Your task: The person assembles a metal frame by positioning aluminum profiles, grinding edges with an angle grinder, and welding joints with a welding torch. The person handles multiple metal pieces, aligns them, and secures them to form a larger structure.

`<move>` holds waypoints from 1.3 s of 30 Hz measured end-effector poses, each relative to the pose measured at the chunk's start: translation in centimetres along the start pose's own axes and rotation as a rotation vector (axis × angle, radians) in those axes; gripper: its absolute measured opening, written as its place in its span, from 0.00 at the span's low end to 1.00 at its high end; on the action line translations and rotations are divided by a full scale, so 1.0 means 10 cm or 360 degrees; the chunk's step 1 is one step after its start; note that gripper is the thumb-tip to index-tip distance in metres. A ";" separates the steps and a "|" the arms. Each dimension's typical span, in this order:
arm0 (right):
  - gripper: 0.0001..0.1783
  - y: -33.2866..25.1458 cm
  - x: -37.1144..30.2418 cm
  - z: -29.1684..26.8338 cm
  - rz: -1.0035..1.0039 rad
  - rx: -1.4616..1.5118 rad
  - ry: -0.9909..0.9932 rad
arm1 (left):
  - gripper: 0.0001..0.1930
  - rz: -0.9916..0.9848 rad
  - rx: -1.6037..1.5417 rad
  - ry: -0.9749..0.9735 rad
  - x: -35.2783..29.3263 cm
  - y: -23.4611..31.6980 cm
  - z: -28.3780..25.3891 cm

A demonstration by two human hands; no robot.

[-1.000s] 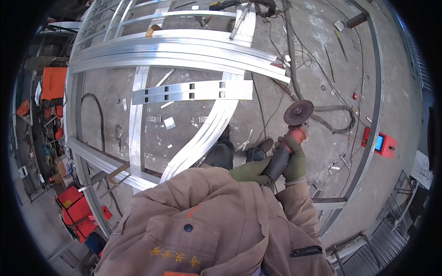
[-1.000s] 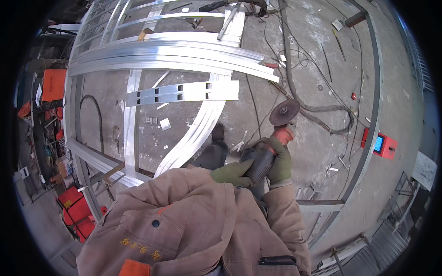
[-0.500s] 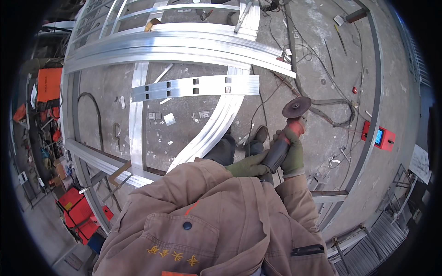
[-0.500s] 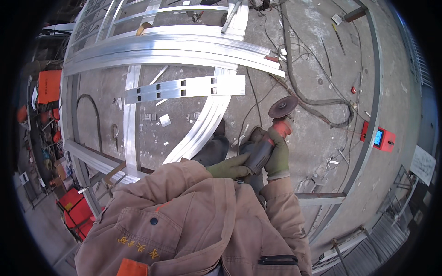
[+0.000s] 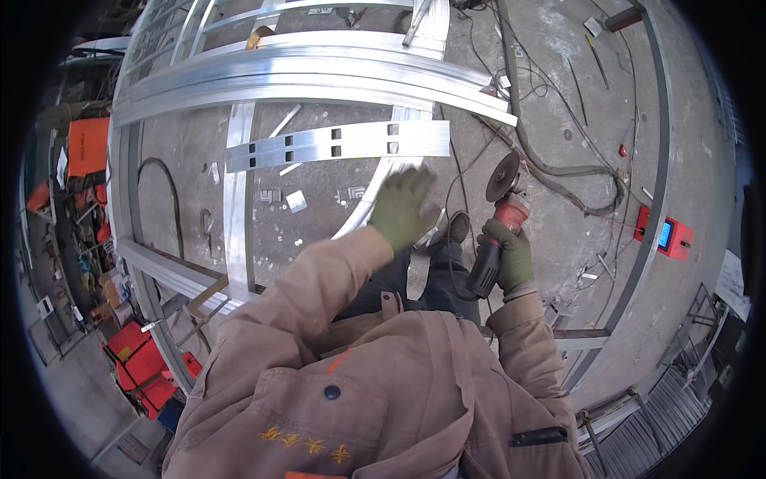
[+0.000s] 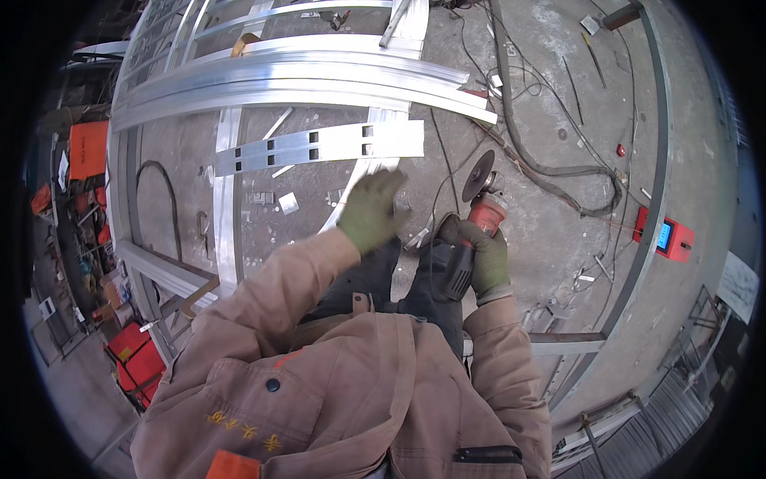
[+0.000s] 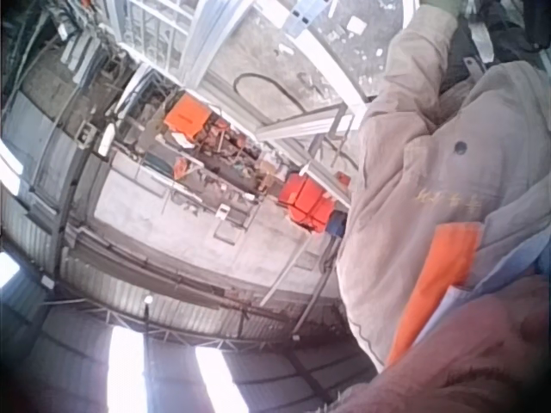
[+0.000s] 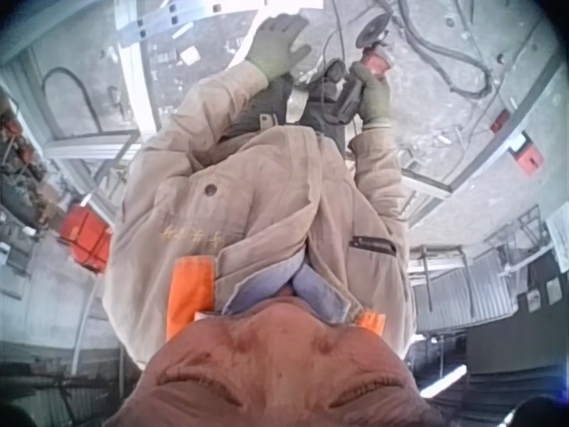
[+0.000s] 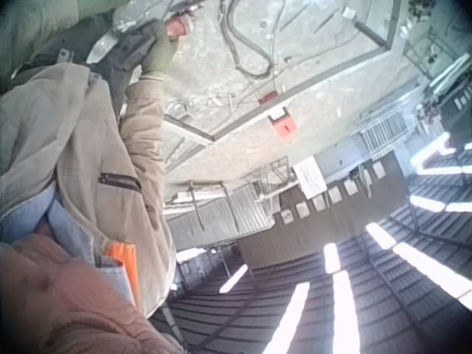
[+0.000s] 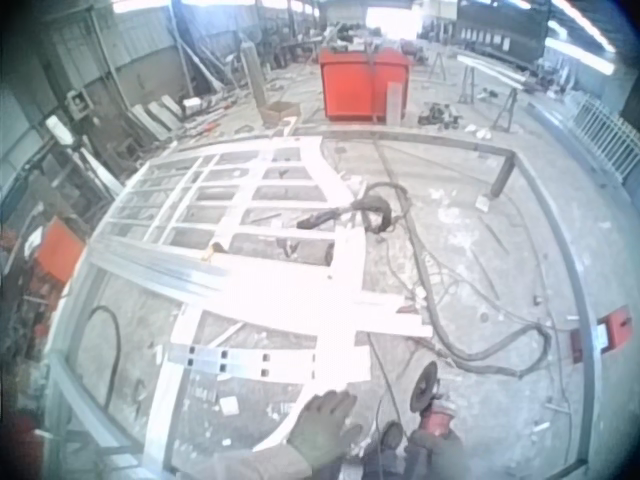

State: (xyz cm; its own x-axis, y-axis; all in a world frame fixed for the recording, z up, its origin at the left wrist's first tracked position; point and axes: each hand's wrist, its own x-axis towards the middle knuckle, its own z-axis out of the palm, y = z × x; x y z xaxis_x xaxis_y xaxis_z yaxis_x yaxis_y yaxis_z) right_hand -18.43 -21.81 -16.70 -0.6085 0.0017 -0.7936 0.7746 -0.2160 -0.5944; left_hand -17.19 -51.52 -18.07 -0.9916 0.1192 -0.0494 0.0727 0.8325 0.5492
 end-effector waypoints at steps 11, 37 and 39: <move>0.25 0.11 -0.09 0.19 0.0019 -0.0256 -0.0073 | 0.39 0.0047 0.0521 0.0097 0.53 -0.70 0.46; 0.25 0.14 -0.35 0.25 -0.0095 -0.0429 -0.0081 | 0.23 -0.0130 0.0061 -0.0092 0.43 -0.69 0.13; 0.25 0.15 -0.34 0.24 -0.0118 -0.0465 -0.0073 | 0.25 -0.0097 0.0157 -0.0023 0.32 -0.72 0.06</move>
State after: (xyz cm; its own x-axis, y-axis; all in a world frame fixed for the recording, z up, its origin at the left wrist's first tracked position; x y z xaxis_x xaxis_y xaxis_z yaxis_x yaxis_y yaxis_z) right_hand -15.60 -24.52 -14.53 -0.6673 -0.0386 -0.7438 0.7404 0.0730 -0.6681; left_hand -20.87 -56.82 -22.71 -0.9930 0.0741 -0.0924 0.0234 0.8875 0.4602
